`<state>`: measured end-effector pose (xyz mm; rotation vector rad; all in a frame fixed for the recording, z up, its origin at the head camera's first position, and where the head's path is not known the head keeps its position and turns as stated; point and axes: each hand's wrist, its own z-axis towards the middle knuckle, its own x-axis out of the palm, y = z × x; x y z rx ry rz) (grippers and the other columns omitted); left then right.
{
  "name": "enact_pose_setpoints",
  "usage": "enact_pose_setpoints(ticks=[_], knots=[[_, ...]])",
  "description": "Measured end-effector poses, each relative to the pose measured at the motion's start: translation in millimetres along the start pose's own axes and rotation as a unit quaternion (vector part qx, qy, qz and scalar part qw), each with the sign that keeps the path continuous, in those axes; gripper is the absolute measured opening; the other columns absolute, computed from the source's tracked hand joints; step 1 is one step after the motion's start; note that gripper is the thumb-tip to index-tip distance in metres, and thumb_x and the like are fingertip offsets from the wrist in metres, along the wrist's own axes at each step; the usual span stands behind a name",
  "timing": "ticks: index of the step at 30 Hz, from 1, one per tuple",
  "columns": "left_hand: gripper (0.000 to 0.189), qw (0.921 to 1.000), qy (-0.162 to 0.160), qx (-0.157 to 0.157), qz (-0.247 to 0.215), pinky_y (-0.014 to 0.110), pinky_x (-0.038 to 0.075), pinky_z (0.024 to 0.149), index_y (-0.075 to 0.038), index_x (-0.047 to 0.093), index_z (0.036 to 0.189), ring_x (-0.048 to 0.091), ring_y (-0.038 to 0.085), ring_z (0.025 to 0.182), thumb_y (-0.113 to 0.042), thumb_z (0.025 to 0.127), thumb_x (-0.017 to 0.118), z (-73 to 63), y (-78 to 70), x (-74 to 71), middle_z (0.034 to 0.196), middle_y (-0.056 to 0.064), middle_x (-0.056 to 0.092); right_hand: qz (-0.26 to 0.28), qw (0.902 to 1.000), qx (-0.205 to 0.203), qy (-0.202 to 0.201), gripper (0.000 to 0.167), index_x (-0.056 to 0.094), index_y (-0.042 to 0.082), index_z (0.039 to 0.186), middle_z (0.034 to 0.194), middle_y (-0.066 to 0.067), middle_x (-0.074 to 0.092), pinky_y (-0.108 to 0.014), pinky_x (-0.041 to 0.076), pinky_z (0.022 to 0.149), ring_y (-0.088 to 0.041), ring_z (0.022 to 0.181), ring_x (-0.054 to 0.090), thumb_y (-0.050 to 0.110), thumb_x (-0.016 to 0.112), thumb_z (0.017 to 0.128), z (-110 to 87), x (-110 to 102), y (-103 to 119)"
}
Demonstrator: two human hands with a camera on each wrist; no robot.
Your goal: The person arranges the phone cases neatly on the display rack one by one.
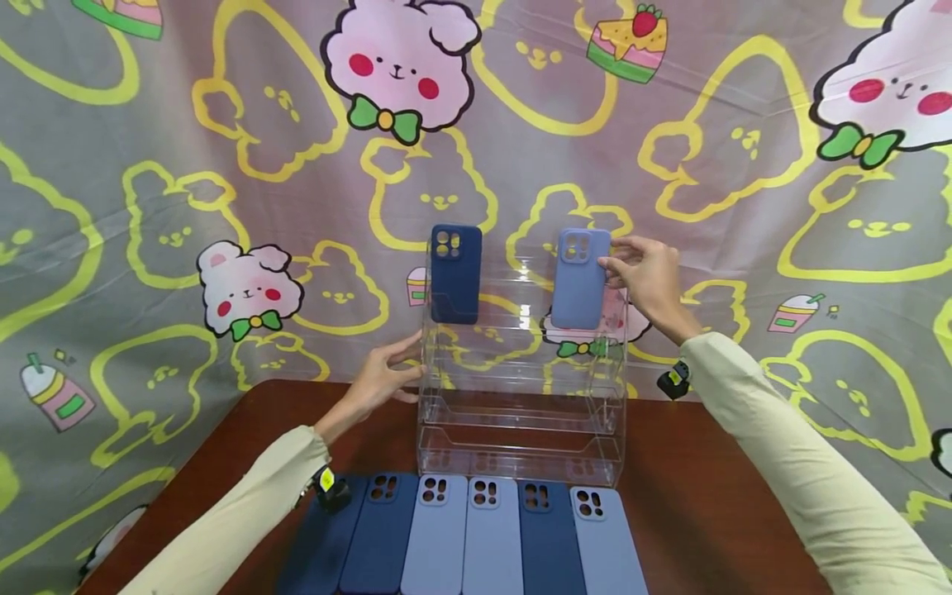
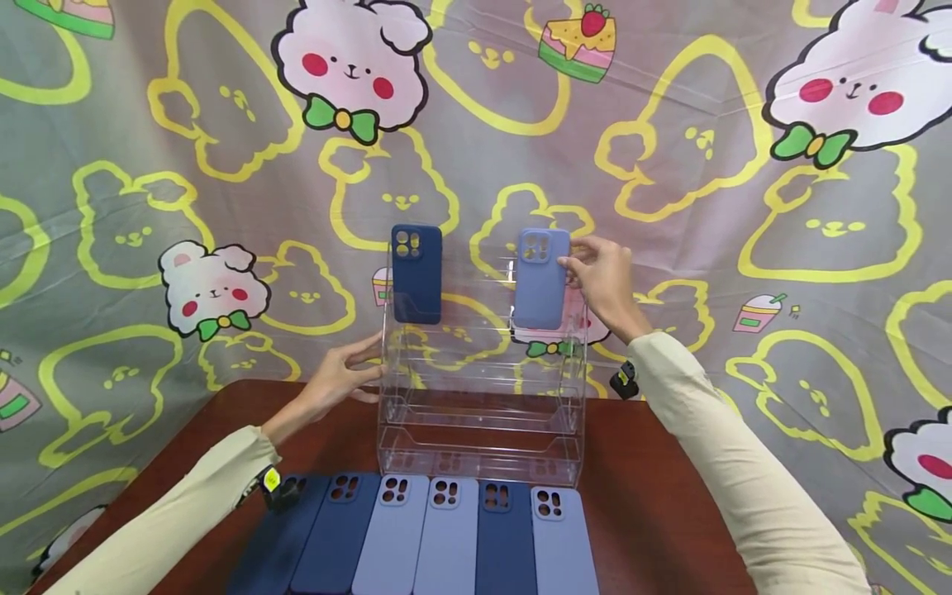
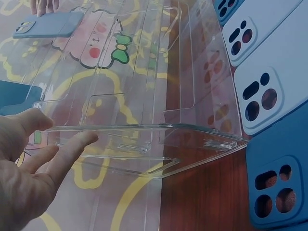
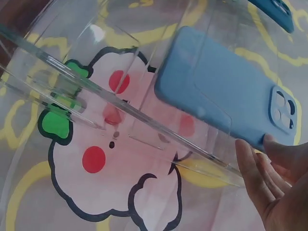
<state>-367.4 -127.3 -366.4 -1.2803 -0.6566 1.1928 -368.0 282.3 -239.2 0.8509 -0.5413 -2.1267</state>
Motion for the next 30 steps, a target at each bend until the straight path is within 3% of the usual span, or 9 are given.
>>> enact_pose_setpoints(ticks=[4,8,11,14,21,30], knots=[[0.068,1.0000,0.001,-0.003,0.002,0.046,0.069,0.073,-0.006,0.035,0.163,0.066,0.053,0.114,0.001,0.102,0.064,-0.7,0.5,0.0,0.156,0.034,0.044,-0.037,0.9992,-0.017,-0.003,0.032,0.071,-0.008,0.125,0.097,-0.032,0.075,-0.026,0.064,0.050,-0.021,0.061,0.075,0.003,0.076,0.096,-1.2,1.1,0.4],[0.068,1.0000,0.000,0.000,-0.001,0.046,0.069,0.073,-0.007,0.034,0.163,0.065,0.055,0.116,0.001,0.102,0.063,-0.5,0.7,-0.1,0.155,0.035,0.044,-0.041,0.9990,-0.014,-0.007,0.029,0.071,-0.007,0.124,0.097,-0.030,0.075,-0.035,0.066,0.052,-0.036,0.066,0.076,0.002,0.075,0.096,-2.6,1.3,1.3],[0.068,1.0000,-0.003,0.002,-0.005,0.047,0.069,0.074,-0.008,0.035,0.163,0.063,0.057,0.117,0.002,0.102,0.063,-0.4,0.9,0.0,0.155,0.034,0.044,-0.037,0.9993,-0.004,-0.004,0.028,0.071,-0.006,0.123,0.098,-0.030,0.075,-0.042,0.067,0.054,-0.040,0.067,0.076,0.003,0.075,0.096,-4.0,1.0,2.5],[0.069,1.0000,-0.004,0.002,-0.003,0.047,0.069,0.074,-0.008,0.036,0.163,0.064,0.056,0.116,0.002,0.101,0.064,-0.8,1.2,0.0,0.155,0.034,0.045,-0.030,0.9995,0.007,0.001,0.028,0.071,-0.006,0.123,0.100,-0.030,0.074,-0.039,0.067,0.056,-0.034,0.067,0.077,0.004,0.075,0.096,-5.8,-0.4,3.7],[0.069,1.0000,-0.003,-0.002,-0.005,0.046,0.069,0.074,-0.009,0.036,0.163,0.066,0.053,0.115,0.002,0.101,0.065,-0.7,0.3,0.6,0.155,0.033,0.046,-0.017,0.9997,0.016,0.012,0.032,0.070,-0.008,0.124,0.102,-0.030,0.073,-0.026,0.066,0.056,-0.003,0.061,0.071,0.007,0.076,0.097,-11.7,-7.8,5.7],[0.069,1.0000,0.000,0.004,-0.004,0.047,0.069,0.073,-0.007,0.035,0.163,0.063,0.056,0.118,0.004,0.101,0.063,-0.1,0.3,0.3,0.154,0.035,0.045,-0.030,0.9995,0.003,0.006,0.031,0.071,-0.009,0.121,0.104,-0.033,0.074,-0.017,0.062,0.054,0.003,0.062,0.068,0.010,0.076,0.097,-21.7,-21.6,-1.2]])
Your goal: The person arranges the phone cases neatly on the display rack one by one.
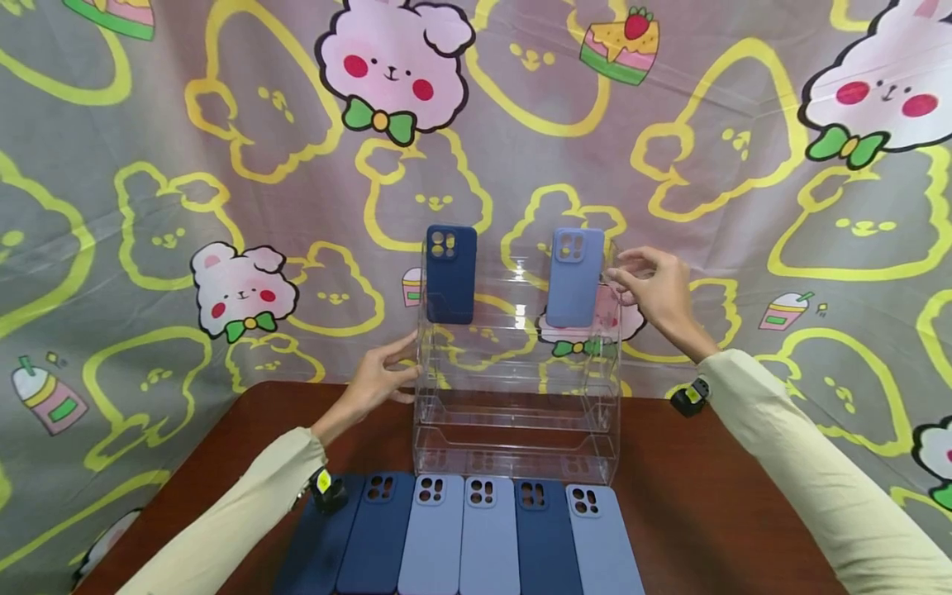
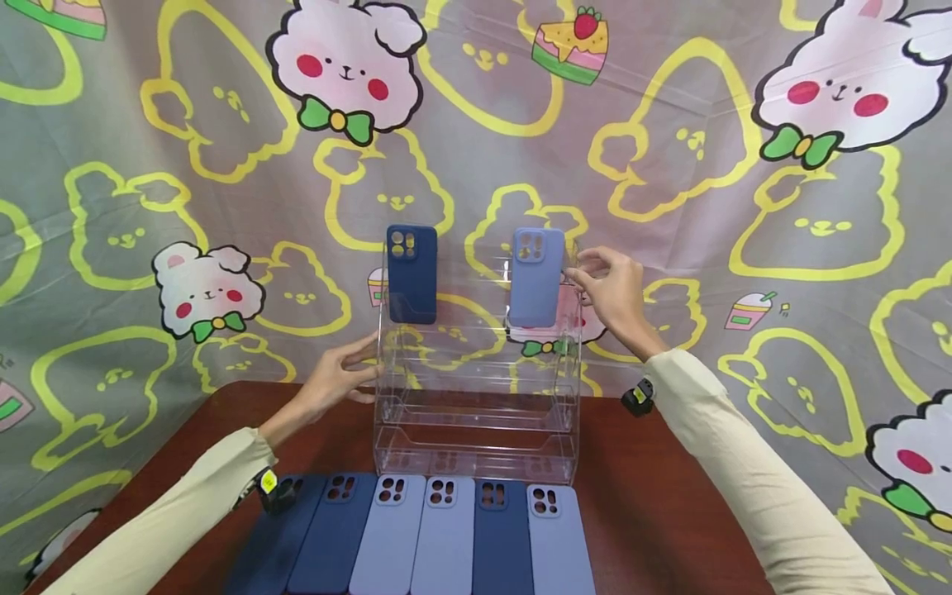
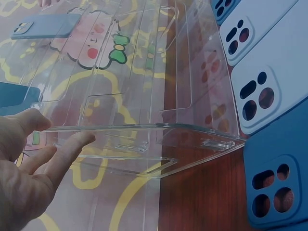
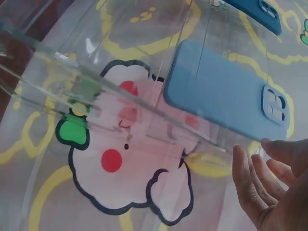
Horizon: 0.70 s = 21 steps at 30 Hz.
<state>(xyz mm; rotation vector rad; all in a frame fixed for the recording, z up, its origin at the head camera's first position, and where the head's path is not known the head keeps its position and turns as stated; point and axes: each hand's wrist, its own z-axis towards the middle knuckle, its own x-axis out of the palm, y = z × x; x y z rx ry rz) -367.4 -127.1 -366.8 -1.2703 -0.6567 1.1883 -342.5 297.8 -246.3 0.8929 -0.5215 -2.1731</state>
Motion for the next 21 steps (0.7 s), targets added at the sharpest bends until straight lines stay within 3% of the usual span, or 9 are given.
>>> enact_pose_setpoints(ticks=[8,12,16,21], knots=[[0.069,1.0000,0.004,-0.006,-0.006,0.049,0.069,0.076,-0.009,0.034,0.164,0.064,0.054,0.118,0.003,0.102,0.061,2.2,0.6,-1.2,0.155,0.034,0.044,0.036,0.9989,0.028,0.012,0.034,0.065,-0.015,0.126,0.108,-0.041,0.069,-0.022,0.064,0.053,0.010,0.059,0.065,0.005,0.072,0.099,-12.9,-14.4,-5.3],[0.069,0.9997,0.005,-0.020,-0.015,0.049,0.069,0.079,-0.012,0.034,0.164,0.062,0.053,0.123,0.000,0.103,0.062,2.3,-0.6,-1.4,0.157,0.033,0.044,0.006,0.9982,0.048,0.035,0.035,0.065,-0.011,0.128,0.111,-0.038,0.070,-0.020,0.064,0.054,0.009,0.062,0.066,0.011,0.070,0.101,-28.2,-22.2,-10.7],[0.066,0.9988,0.004,-0.043,-0.025,0.050,0.068,0.083,-0.016,0.035,0.164,0.058,0.051,0.131,-0.010,0.105,0.064,-0.4,-1.3,-2.5,0.158,0.030,0.044,-0.022,0.9951,0.072,0.065,0.035,0.066,-0.008,0.126,0.110,-0.035,0.072,-0.026,0.066,0.056,0.008,0.064,0.067,0.016,0.072,0.101,-51.4,-24.6,-16.1],[0.064,0.9980,0.003,-0.055,-0.030,0.052,0.067,0.085,-0.017,0.037,0.164,0.055,0.051,0.135,-0.020,0.106,0.064,-2.9,-2.6,-4.5,0.159,0.029,0.043,-0.053,0.9885,0.096,0.104,0.042,0.064,-0.006,0.130,0.110,-0.034,0.073,-0.032,0.067,0.056,-0.006,0.068,0.073,0.023,0.073,0.101,-80.6,-23.2,-27.0]])
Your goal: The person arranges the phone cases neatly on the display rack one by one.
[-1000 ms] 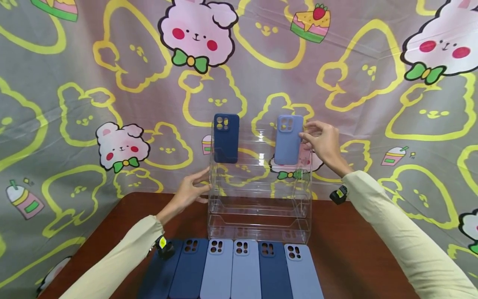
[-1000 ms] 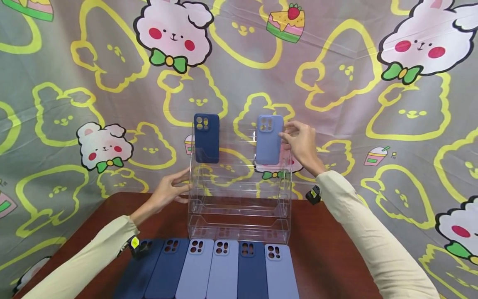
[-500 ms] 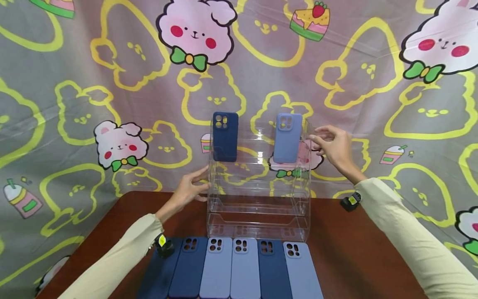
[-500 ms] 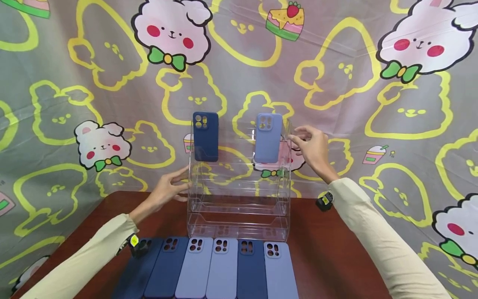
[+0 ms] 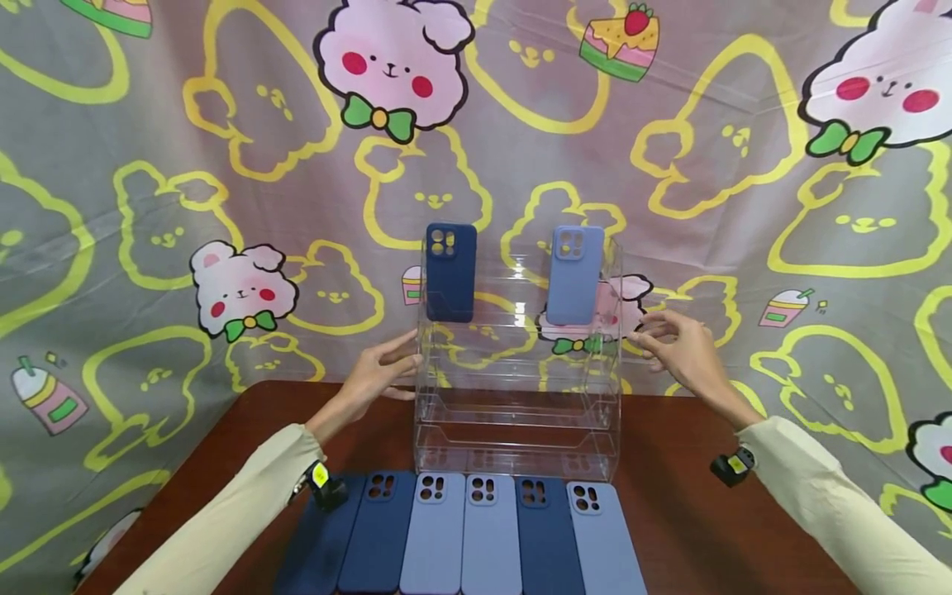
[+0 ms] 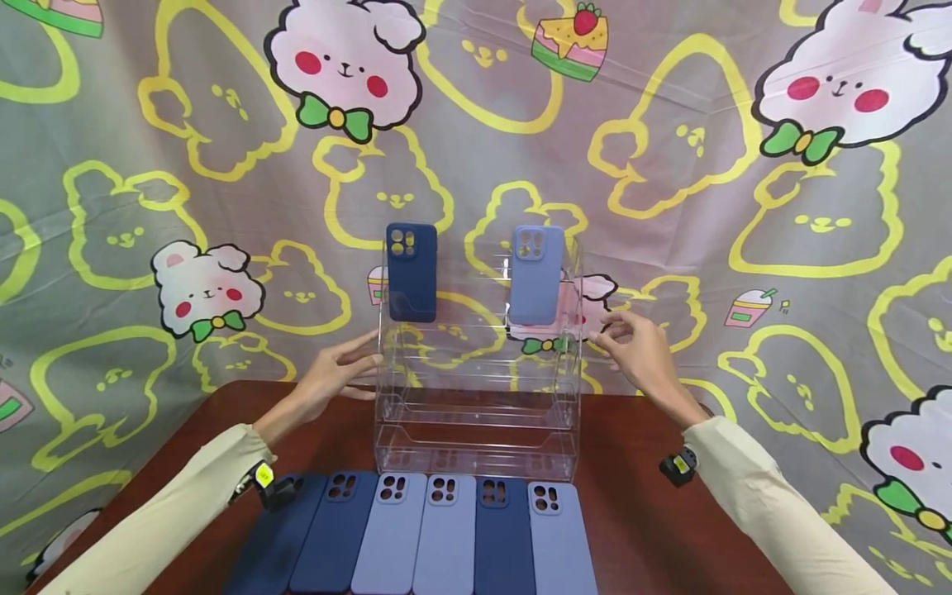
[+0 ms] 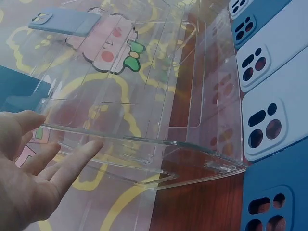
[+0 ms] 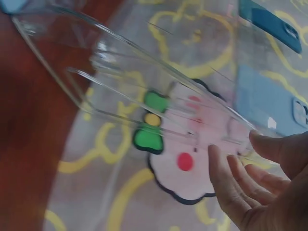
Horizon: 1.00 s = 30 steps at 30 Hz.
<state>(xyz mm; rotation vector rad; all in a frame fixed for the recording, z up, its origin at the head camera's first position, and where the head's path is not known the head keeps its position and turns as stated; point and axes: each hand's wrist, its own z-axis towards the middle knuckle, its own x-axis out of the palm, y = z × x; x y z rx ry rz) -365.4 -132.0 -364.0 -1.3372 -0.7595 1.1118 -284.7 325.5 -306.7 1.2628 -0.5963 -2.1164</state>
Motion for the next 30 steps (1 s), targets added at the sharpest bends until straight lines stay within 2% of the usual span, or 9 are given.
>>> enact_pose_setpoints(ticks=[3,6,9,12,15,19,24,30], knots=[[0.063,1.0000,-0.001,-0.004,-0.003,0.054,0.067,0.086,-0.017,0.038,0.164,0.055,0.050,0.134,-0.018,0.106,0.065,0.5,-0.9,1.2,0.159,0.029,0.044,-0.026,0.9991,0.021,0.027,0.047,0.061,-0.006,0.134,0.110,-0.034,0.073,-0.031,0.065,0.053,-0.019,0.067,0.075,0.024,0.073,0.101,-16.9,6.3,-8.5],[0.063,0.9999,-0.005,-0.001,-0.009,0.053,0.067,0.085,-0.016,0.039,0.163,0.056,0.049,0.135,-0.014,0.106,0.064,1.8,-2.3,1.9,0.157,0.029,0.046,-0.032,0.9971,0.036,0.059,0.046,0.060,-0.007,0.136,0.111,-0.032,0.073,-0.031,0.065,0.052,-0.024,0.069,0.075,0.019,0.073,0.100,-31.4,15.4,-15.0],[0.063,0.9999,-0.012,0.008,-0.005,0.051,0.068,0.082,-0.014,0.039,0.163,0.055,0.050,0.134,-0.010,0.105,0.063,2.5,-3.0,1.2,0.157,0.031,0.046,-0.011,0.9960,0.040,0.079,0.044,0.058,-0.009,0.136,0.109,-0.030,0.073,-0.034,0.067,0.055,-0.028,0.074,0.076,0.011,0.073,0.100,-42.5,25.4,-19.0],[0.063,0.9996,-0.020,0.016,0.008,0.051,0.069,0.079,-0.012,0.039,0.163,0.057,0.051,0.132,-0.006,0.105,0.062,2.1,-2.9,0.4,0.157,0.032,0.044,0.016,0.9960,0.039,0.078,0.043,0.057,-0.009,0.135,0.105,-0.028,0.073,-0.039,0.068,0.056,-0.033,0.080,0.076,0.006,0.073,0.098,-50.6,32.8,-20.7],[0.063,0.9994,-0.019,0.024,0.013,0.051,0.069,0.078,-0.010,0.038,0.163,0.057,0.053,0.130,-0.004,0.105,0.061,1.5,-1.9,0.7,0.157,0.034,0.042,0.019,0.9958,0.047,0.076,0.042,0.058,-0.009,0.134,0.103,-0.026,0.074,-0.037,0.067,0.055,-0.031,0.078,0.076,0.005,0.073,0.098,-57.0,36.5,-21.7],[0.064,0.9992,-0.017,0.033,0.014,0.049,0.069,0.076,-0.009,0.037,0.163,0.060,0.053,0.125,-0.001,0.104,0.061,0.4,-0.1,2.6,0.157,0.035,0.042,0.007,0.9922,0.072,0.101,0.042,0.057,-0.009,0.134,0.106,-0.027,0.074,-0.033,0.067,0.055,-0.023,0.074,0.075,0.006,0.073,0.098,-65.3,38.9,-24.0],[0.065,0.9989,-0.011,0.043,0.018,0.049,0.069,0.076,-0.008,0.036,0.163,0.064,0.053,0.120,0.001,0.103,0.061,0.3,1.6,5.0,0.156,0.035,0.043,-0.001,0.9811,0.119,0.153,0.042,0.054,-0.011,0.131,0.108,-0.028,0.069,-0.040,0.068,0.057,-0.028,0.079,0.073,0.002,0.073,0.096,-77.4,42.8,-27.6],[0.066,0.9986,-0.010,0.045,0.024,0.046,0.069,0.076,-0.008,0.036,0.163,0.065,0.053,0.118,0.001,0.103,0.061,3.0,3.0,5.8,0.156,0.035,0.043,0.004,0.9567,0.179,0.230,0.052,0.051,-0.011,0.131,0.106,-0.024,0.064,-0.042,0.068,0.056,-0.031,0.081,0.072,0.006,0.080,0.091,-92.8,49.2,-31.1]])
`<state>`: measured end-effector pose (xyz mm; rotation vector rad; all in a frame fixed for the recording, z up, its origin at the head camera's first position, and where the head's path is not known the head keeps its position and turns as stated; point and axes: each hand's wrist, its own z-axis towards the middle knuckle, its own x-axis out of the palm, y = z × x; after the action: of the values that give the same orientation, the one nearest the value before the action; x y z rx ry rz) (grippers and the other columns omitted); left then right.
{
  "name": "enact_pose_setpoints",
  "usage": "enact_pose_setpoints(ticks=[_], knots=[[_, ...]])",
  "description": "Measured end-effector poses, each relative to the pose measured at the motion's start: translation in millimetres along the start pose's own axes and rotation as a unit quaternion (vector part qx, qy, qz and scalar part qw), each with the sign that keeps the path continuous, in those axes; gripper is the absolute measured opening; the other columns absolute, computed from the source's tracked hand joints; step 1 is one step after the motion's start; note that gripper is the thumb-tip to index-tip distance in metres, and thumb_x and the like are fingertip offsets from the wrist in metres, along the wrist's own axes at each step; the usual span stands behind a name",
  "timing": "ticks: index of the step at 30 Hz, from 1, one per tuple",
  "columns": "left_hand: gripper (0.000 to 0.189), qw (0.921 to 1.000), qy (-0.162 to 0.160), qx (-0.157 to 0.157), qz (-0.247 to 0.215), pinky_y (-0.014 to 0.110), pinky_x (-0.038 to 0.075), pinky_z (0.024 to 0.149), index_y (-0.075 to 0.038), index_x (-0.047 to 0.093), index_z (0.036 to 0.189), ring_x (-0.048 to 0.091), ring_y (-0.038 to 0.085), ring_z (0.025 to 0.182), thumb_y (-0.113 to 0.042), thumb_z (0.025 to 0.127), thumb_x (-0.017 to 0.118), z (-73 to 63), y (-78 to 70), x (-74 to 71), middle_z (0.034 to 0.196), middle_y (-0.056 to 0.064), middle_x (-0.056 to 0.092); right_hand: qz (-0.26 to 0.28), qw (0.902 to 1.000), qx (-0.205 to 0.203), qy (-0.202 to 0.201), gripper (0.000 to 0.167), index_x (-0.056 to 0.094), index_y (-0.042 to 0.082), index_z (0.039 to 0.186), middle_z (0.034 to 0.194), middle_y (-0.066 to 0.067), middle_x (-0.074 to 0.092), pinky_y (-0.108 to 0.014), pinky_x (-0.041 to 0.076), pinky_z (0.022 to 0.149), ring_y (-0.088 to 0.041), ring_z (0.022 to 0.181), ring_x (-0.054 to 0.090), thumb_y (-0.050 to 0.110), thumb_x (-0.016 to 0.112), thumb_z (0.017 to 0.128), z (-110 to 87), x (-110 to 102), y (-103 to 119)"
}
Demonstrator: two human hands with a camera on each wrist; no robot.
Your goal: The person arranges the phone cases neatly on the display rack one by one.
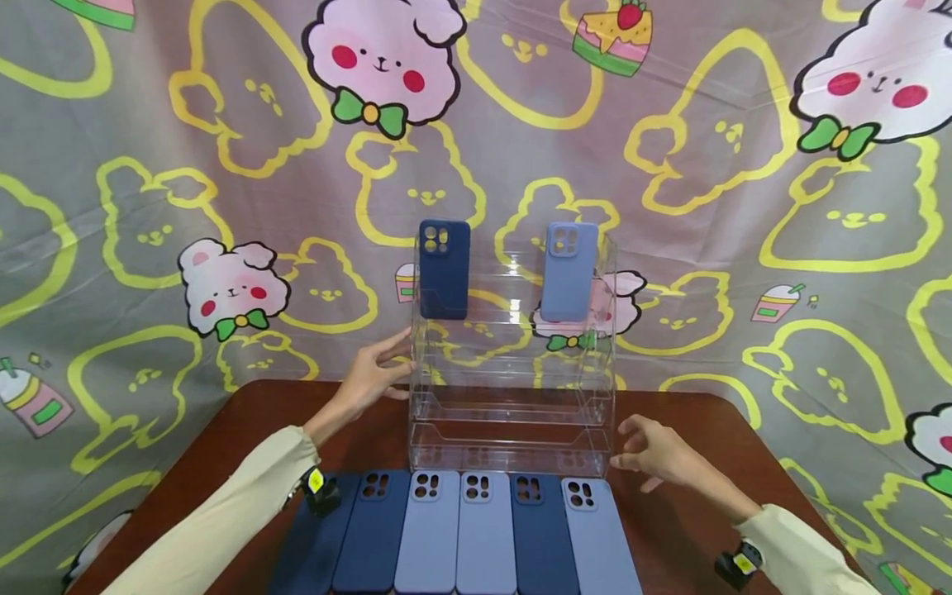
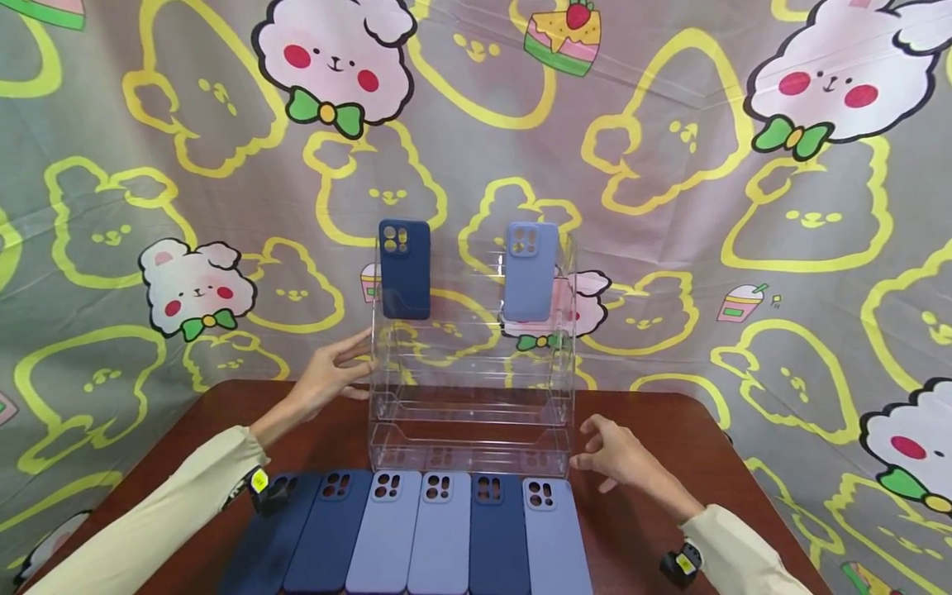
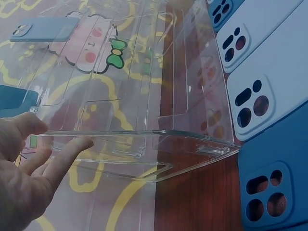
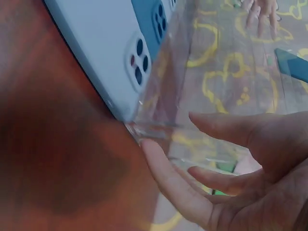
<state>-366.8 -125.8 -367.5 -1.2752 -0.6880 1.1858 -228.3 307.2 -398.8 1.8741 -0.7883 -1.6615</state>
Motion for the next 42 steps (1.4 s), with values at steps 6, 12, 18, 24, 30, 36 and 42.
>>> enact_pose_setpoints(ticks=[6,12,18,24,30,36,42], knots=[[0.066,1.0000,0.000,-0.003,-0.001,0.046,0.069,0.077,-0.009,0.036,0.163,0.064,0.052,0.120,0.000,0.103,0.062,0.9,-1.6,0.2,0.157,0.034,0.043,0.020,0.9988,0.033,0.030,0.056,0.054,-0.010,0.126,0.104,-0.019,0.064,-0.043,0.068,0.056,-0.026,0.085,0.068,0.016,0.087,0.088,-7.2,16.5,-12.1],[0.066,1.0000,0.002,-0.004,-0.003,0.049,0.068,0.079,-0.009,0.035,0.163,0.063,0.053,0.120,0.001,0.103,0.061,-2.0,-2.0,-0.5,0.157,0.034,0.042,0.009,0.9985,0.050,0.023,0.071,0.052,-0.012,0.127,0.103,-0.020,0.061,-0.042,0.067,0.058,-0.023,0.081,0.067,0.029,0.091,0.084,-13.1,39.3,-24.9],[0.066,1.0000,-0.004,-0.001,-0.002,0.047,0.069,0.078,-0.008,0.036,0.163,0.065,0.053,0.118,0.003,0.103,0.061,-5.3,-1.8,-1.4,0.156,0.035,0.043,-0.011,0.9988,0.048,0.001,0.088,0.048,-0.011,0.130,0.110,-0.026,0.052,-0.038,0.059,0.057,-0.027,0.082,0.060,0.034,0.098,0.073,-15.4,60.9,-30.4],[0.067,1.0000,0.002,0.003,0.000,0.048,0.068,0.078,-0.008,0.035,0.163,0.065,0.055,0.115,0.004,0.102,0.061,-3.9,-1.3,0.9,0.157,0.034,0.042,-0.024,0.9989,0.012,-0.038,0.067,0.057,-0.001,0.113,0.103,-0.020,0.056,-0.033,0.054,0.059,-0.026,0.082,0.057,0.021,0.101,0.068,-20.2,64.5,-30.4],[0.067,1.0000,0.003,0.005,0.001,0.048,0.069,0.078,-0.007,0.034,0.163,0.066,0.053,0.114,0.004,0.102,0.060,-2.4,-1.2,1.4,0.157,0.035,0.042,-0.018,0.9991,0.018,-0.035,0.060,0.054,0.000,0.104,0.097,-0.016,0.061,-0.034,0.058,0.056,-0.023,0.075,0.060,0.013,0.100,0.069,-21.3,61.1,-27.0],[0.068,1.0000,0.006,0.003,0.007,0.047,0.069,0.077,-0.008,0.034,0.163,0.067,0.054,0.112,0.005,0.102,0.060,-2.4,-1.6,0.2,0.157,0.034,0.043,0.012,0.9983,0.051,-0.026,0.054,0.053,-0.001,0.104,0.095,-0.016,0.063,-0.039,0.065,0.055,-0.023,0.076,0.065,0.007,0.096,0.073,-21.7,58.9,-24.1],[0.068,0.9999,0.002,0.003,0.009,0.045,0.069,0.076,-0.008,0.036,0.163,0.068,0.053,0.111,0.005,0.102,0.061,-3.0,-1.3,1.0,0.157,0.034,0.043,0.106,0.9926,0.058,0.007,0.045,0.054,-0.010,0.110,0.090,-0.016,0.061,-0.044,0.069,0.061,-0.022,0.075,0.068,0.000,0.088,0.082,-22.2,49.0,-29.5]])
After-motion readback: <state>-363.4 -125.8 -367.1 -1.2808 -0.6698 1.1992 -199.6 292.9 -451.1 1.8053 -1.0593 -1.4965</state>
